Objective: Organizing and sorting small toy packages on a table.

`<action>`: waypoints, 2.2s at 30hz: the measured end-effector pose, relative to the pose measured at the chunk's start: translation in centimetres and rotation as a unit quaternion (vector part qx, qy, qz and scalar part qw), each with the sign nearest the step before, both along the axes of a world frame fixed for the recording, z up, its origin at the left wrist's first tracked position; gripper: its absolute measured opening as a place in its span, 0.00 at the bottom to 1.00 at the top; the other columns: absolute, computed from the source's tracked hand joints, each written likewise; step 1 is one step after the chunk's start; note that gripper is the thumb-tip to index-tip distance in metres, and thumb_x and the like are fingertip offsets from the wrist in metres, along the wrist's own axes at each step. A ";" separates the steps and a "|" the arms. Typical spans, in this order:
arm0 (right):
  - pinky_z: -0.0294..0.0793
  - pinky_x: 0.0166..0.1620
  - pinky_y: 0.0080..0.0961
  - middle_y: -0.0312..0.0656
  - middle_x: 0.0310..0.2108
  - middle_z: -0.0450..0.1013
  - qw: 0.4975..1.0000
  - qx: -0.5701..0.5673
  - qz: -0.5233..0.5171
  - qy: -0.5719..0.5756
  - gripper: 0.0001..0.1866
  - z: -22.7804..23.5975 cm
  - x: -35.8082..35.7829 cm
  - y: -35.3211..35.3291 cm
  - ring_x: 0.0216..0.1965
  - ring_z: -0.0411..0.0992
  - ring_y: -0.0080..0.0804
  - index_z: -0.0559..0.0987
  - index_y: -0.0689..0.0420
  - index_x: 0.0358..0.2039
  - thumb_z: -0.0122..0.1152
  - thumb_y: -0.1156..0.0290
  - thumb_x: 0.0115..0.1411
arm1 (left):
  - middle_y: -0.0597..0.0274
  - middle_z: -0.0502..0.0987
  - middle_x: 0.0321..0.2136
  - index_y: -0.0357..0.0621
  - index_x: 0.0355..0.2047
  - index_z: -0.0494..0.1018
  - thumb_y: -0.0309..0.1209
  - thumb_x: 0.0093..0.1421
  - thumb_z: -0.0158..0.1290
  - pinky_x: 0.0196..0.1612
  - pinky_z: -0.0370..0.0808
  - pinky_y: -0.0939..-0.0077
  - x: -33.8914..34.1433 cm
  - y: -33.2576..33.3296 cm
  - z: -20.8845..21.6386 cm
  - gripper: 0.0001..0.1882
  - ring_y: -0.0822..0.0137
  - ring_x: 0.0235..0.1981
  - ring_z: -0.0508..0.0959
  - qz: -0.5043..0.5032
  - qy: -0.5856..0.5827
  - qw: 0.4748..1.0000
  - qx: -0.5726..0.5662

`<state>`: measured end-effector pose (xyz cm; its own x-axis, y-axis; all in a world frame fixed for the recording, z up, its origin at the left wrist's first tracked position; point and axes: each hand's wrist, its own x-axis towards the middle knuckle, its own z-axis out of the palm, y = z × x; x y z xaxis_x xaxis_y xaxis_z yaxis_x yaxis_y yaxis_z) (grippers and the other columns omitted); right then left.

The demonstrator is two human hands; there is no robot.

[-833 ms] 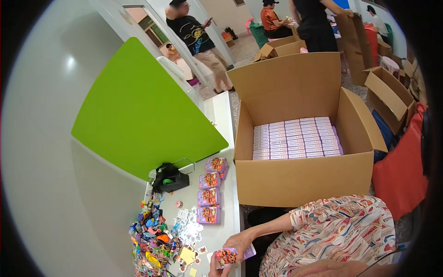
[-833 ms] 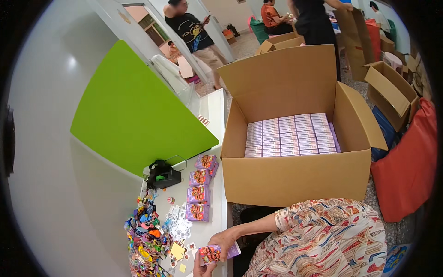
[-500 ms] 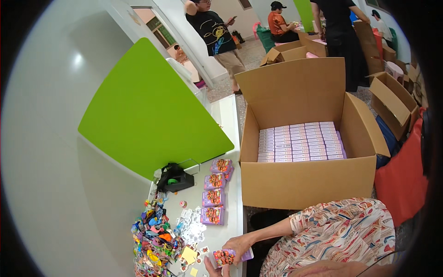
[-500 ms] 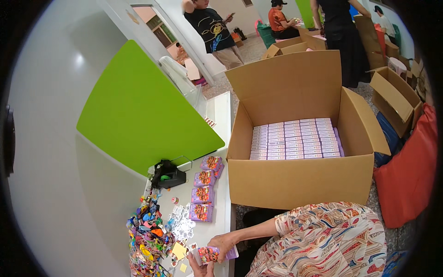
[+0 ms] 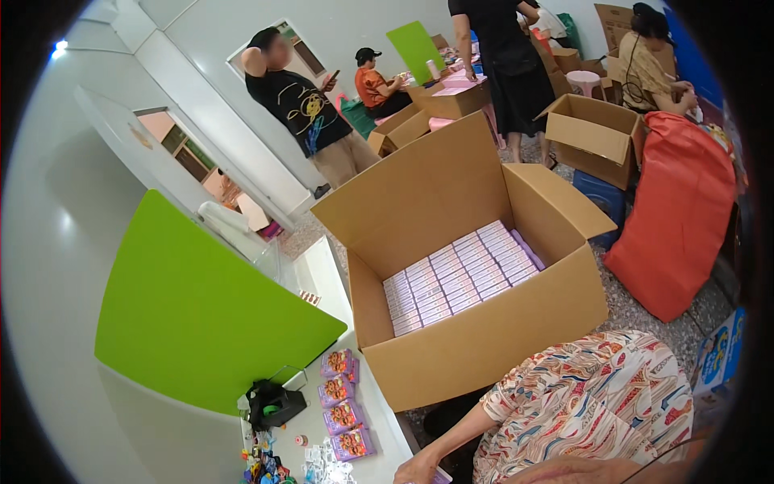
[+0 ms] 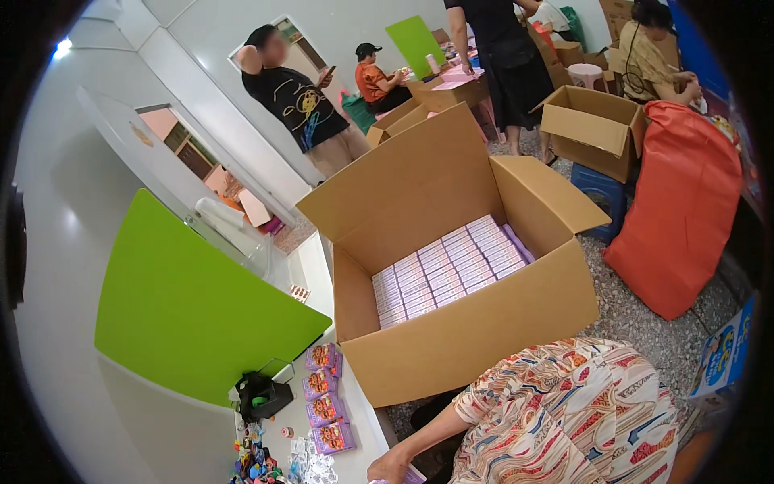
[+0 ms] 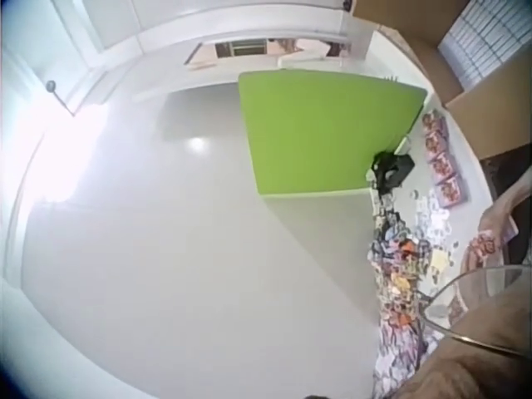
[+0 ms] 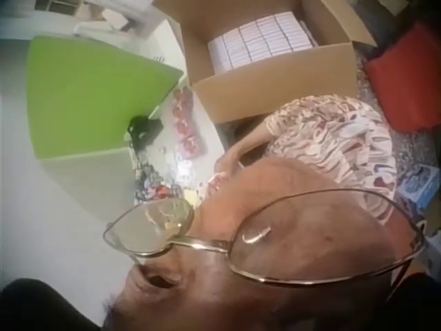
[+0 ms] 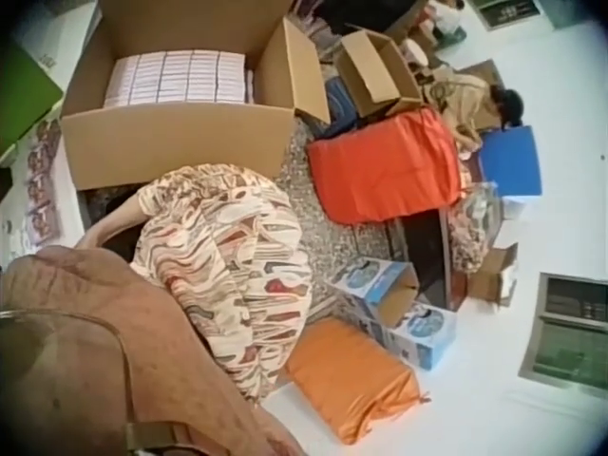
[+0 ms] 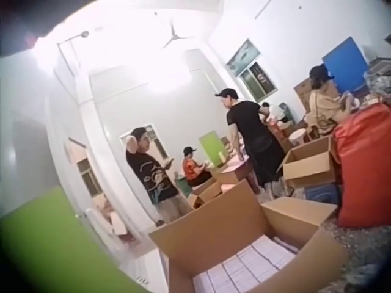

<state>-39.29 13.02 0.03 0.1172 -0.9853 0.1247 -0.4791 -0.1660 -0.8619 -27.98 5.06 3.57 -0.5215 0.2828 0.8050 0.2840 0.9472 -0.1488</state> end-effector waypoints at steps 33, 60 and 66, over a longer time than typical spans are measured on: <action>0.74 0.38 0.32 0.49 0.31 0.76 0.990 0.092 -0.003 -0.107 0.28 1.8 1.4 -0.5 0.33 0.75 0.40 0.76 0.60 0.35 0.73 0.57 0.35 | 0.59 0.79 0.34 0.30 0.44 0.75 0.24 0.64 0.49 0.41 0.74 0.78 9.6 2.0 1.1 0.12 0.72 0.36 0.77 0.268 -0.153 0.680 0.665; 0.62 0.60 0.35 0.53 0.54 0.64 0.976 -0.043 -0.190 -0.097 0.49 2.5 0.3 0.2 0.57 0.64 0.44 0.58 0.62 0.59 0.76 0.60 0.40 | 0.62 0.78 0.35 0.33 0.45 0.72 0.27 0.62 0.52 0.40 0.77 0.78 5.6 -0.7 -1.1 0.13 0.69 0.35 0.78 -0.066 -0.118 0.346 0.928; 0.66 0.54 0.36 0.54 0.49 0.67 0.971 -0.058 -0.233 0.005 0.43 2.3 -0.3 0.6 0.51 0.67 0.48 0.61 0.65 0.56 0.70 0.61 0.44 | 0.55 0.75 0.36 0.37 0.37 0.75 0.31 0.55 0.60 0.42 0.70 0.65 5.1 -6.9 -2.9 0.12 0.57 0.38 0.74 0.316 -0.160 0.857 0.375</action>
